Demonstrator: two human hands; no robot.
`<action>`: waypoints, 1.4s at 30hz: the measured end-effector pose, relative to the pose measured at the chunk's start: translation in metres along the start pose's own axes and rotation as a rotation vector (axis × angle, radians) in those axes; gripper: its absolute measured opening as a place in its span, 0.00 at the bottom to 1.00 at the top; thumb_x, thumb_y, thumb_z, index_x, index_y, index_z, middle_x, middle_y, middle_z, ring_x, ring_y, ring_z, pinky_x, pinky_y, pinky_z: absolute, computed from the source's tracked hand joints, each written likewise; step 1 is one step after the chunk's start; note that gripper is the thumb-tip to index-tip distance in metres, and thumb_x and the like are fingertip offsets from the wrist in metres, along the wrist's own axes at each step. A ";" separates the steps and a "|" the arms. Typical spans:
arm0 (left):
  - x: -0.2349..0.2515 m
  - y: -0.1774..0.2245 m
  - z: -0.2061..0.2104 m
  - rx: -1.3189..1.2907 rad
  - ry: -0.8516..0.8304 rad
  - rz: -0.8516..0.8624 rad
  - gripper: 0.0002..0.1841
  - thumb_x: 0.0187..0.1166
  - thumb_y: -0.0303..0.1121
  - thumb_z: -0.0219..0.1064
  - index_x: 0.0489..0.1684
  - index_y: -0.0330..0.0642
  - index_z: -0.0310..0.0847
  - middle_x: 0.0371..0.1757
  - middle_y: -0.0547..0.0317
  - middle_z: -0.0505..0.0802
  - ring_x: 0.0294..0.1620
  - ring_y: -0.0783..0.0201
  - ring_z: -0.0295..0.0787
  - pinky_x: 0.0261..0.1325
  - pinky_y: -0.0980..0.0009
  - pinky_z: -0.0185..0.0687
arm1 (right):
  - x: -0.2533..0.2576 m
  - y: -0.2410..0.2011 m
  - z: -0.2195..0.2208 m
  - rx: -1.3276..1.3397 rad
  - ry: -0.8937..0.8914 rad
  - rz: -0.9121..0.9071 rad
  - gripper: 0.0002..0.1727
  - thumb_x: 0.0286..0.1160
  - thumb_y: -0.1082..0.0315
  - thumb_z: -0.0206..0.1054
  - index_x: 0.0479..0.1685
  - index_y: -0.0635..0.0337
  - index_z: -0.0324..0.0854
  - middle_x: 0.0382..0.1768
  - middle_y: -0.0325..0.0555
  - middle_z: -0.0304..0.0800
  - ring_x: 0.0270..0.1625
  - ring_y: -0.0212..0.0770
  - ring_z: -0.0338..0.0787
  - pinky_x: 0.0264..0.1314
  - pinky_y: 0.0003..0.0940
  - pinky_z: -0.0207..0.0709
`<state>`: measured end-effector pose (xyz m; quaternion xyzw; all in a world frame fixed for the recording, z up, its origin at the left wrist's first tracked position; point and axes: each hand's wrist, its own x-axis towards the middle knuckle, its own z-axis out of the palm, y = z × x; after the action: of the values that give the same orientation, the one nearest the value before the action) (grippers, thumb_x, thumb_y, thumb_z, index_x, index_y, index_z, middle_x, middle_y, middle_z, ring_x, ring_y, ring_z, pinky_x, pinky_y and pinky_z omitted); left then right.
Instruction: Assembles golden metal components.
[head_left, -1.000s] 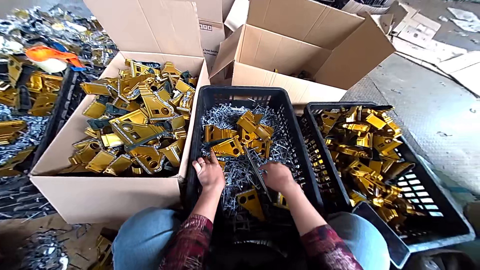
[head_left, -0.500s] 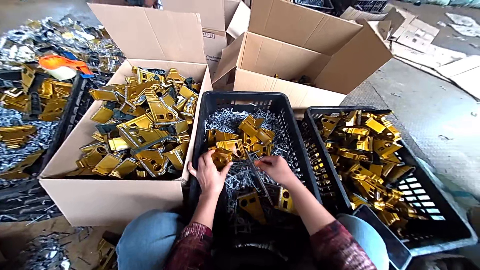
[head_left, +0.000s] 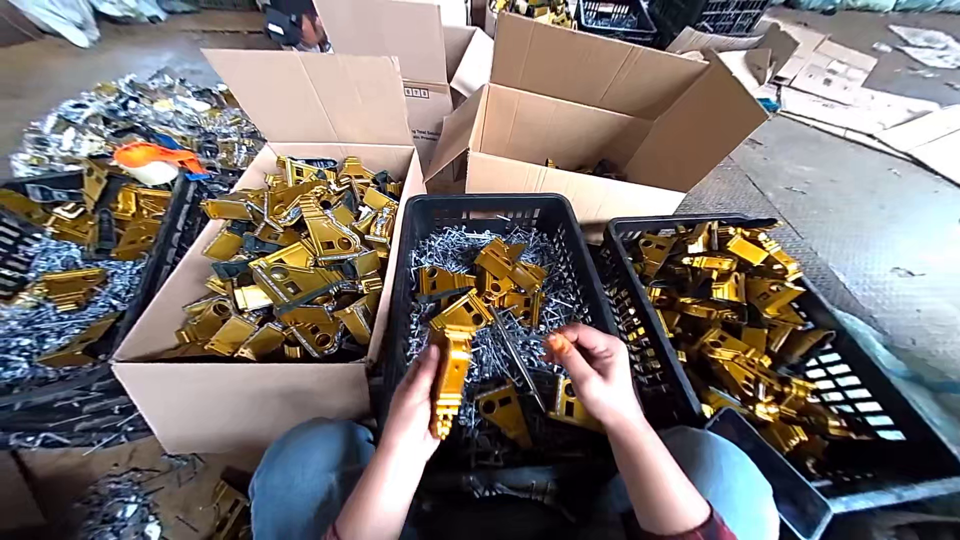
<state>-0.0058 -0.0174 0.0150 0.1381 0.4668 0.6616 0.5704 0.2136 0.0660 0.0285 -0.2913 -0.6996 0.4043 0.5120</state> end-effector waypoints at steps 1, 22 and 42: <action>-0.003 -0.004 -0.004 0.050 -0.015 0.003 0.13 0.92 0.34 0.52 0.65 0.37 0.75 0.42 0.54 0.93 0.36 0.67 0.93 0.37 0.72 0.92 | -0.001 -0.002 0.001 0.062 -0.020 -0.035 0.12 0.84 0.66 0.62 0.34 0.58 0.88 0.32 0.30 0.91 0.35 0.21 0.88 0.40 0.20 0.83; 0.010 -0.022 -0.004 0.213 -0.165 0.486 0.08 0.77 0.24 0.65 0.28 0.46 0.80 0.26 0.70 0.88 0.30 0.75 0.86 0.41 0.78 0.86 | -0.015 0.021 0.025 -0.062 -0.320 -0.085 0.25 0.90 0.52 0.57 0.70 0.58 0.87 0.62 0.50 0.85 0.63 0.31 0.82 0.70 0.28 0.77; 0.018 -0.020 -0.018 0.271 -0.579 0.253 0.11 0.87 0.39 0.61 0.42 0.48 0.89 0.43 0.70 0.93 0.47 0.76 0.88 0.57 0.74 0.85 | -0.029 0.012 0.046 0.685 -0.353 0.232 0.64 0.58 0.52 0.86 0.89 0.62 0.40 0.71 0.51 0.79 0.70 0.44 0.85 0.75 0.44 0.80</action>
<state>-0.0115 -0.0111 -0.0167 0.4516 0.3485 0.5924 0.5689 0.1781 0.0360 -0.0031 -0.1069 -0.5640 0.7131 0.4024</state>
